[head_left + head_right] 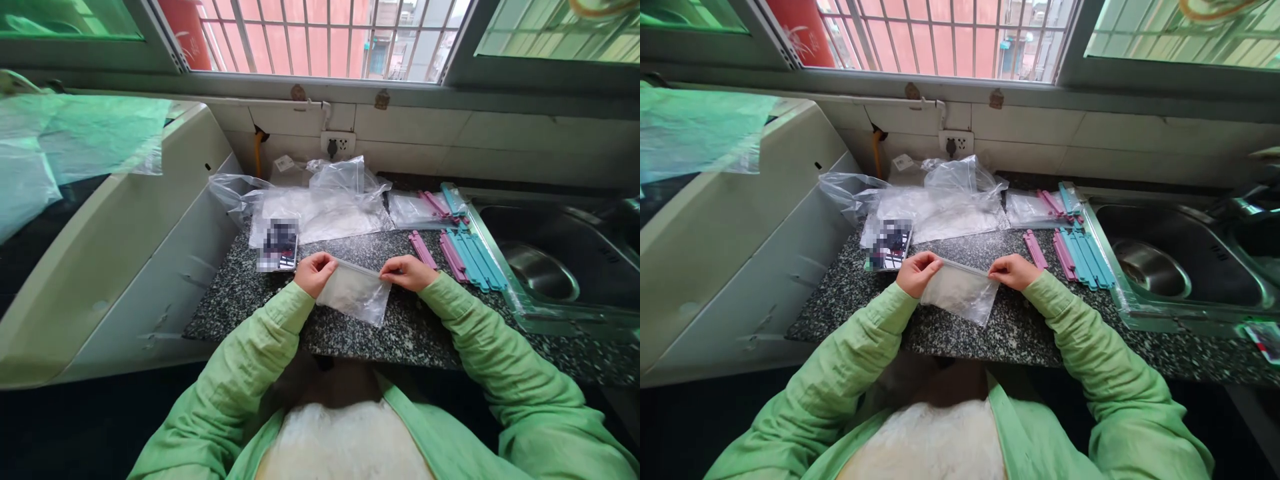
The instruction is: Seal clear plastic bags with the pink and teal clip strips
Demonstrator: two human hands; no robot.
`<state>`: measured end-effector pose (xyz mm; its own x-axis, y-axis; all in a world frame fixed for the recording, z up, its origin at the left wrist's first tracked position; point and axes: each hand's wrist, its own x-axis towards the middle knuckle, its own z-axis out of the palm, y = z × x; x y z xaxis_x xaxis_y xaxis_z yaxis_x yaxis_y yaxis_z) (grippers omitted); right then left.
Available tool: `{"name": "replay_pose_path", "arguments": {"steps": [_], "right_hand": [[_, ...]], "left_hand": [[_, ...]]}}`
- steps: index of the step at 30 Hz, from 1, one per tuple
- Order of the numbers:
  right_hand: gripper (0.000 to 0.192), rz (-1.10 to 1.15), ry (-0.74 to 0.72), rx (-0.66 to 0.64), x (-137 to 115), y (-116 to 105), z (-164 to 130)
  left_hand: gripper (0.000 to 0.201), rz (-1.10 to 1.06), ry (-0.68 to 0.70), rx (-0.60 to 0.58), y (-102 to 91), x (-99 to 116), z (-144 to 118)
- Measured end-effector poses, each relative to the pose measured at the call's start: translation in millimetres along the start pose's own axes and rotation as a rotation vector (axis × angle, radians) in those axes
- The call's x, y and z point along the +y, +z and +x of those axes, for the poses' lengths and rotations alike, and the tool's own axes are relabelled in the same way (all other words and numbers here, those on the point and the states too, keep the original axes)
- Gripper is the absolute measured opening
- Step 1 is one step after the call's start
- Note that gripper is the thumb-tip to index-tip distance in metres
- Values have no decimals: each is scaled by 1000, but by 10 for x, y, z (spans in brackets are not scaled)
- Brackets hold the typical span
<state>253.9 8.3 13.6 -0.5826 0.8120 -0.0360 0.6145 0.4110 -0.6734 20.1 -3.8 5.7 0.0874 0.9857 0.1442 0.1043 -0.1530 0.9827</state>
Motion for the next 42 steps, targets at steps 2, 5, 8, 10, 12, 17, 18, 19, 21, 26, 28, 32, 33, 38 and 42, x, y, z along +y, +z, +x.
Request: {"name": "replay_pose_path", "arguments": {"steps": [2, 5, 8, 10, 12, 17, 18, 19, 21, 26, 28, 32, 33, 38, 42], "right_hand": [[23, 23, 0, -25, 9, -2, 5], [28, 45, -11, -51, -5, -5, 15], [32, 79, -11, -47, -49, 12, 34], [33, 123, 8, -20, -86, 39, 49], [32, 154, 26, 16, -118, 71, 61], [29, 140, 31, 36, -151, 111, 62], [28, 135, 32, 32, -151, 112, 60], [27, 129, 32, 32, -150, 113, 59], [26, 108, 23, 36, -148, 118, 58], [21, -65, -66, 62, -129, 150, 65], [20, -145, -106, 66, -118, 158, 67], [19, -205, -139, 18, -108, 150, 79], [19, -211, -137, 3, -108, 146, 84], [18, -242, -126, -40, -122, 141, 109], [17, -214, -105, -68, -154, 142, 129]], "left_hand": [[18, 13, 13, -16, -6, 4, -5], [17, 24, 32, -35, -6, 11, -10], [17, 30, 46, -36, 2, 14, -16], [17, 33, 55, -41, 7, 12, -20], [16, 38, 68, -44, 8, 9, -24], [15, 78, 103, -29, -2, 4, -30], [15, 87, 107, -21, -4, 4, -29], [15, 96, 110, -15, -6, 3, -27], [16, 113, 116, -10, -7, 0, -23], [16, 198, 187, -3, 10, -26, -14], [16, 238, 222, -2, 18, -40, -13], [17, 271, 255, 1, 27, -51, -16], [17, 274, 260, 4, 27, -51, -17], [18, 275, 264, 15, 20, -52, -10], [17, 239, 237, 10, 15, -73, 6]]}}
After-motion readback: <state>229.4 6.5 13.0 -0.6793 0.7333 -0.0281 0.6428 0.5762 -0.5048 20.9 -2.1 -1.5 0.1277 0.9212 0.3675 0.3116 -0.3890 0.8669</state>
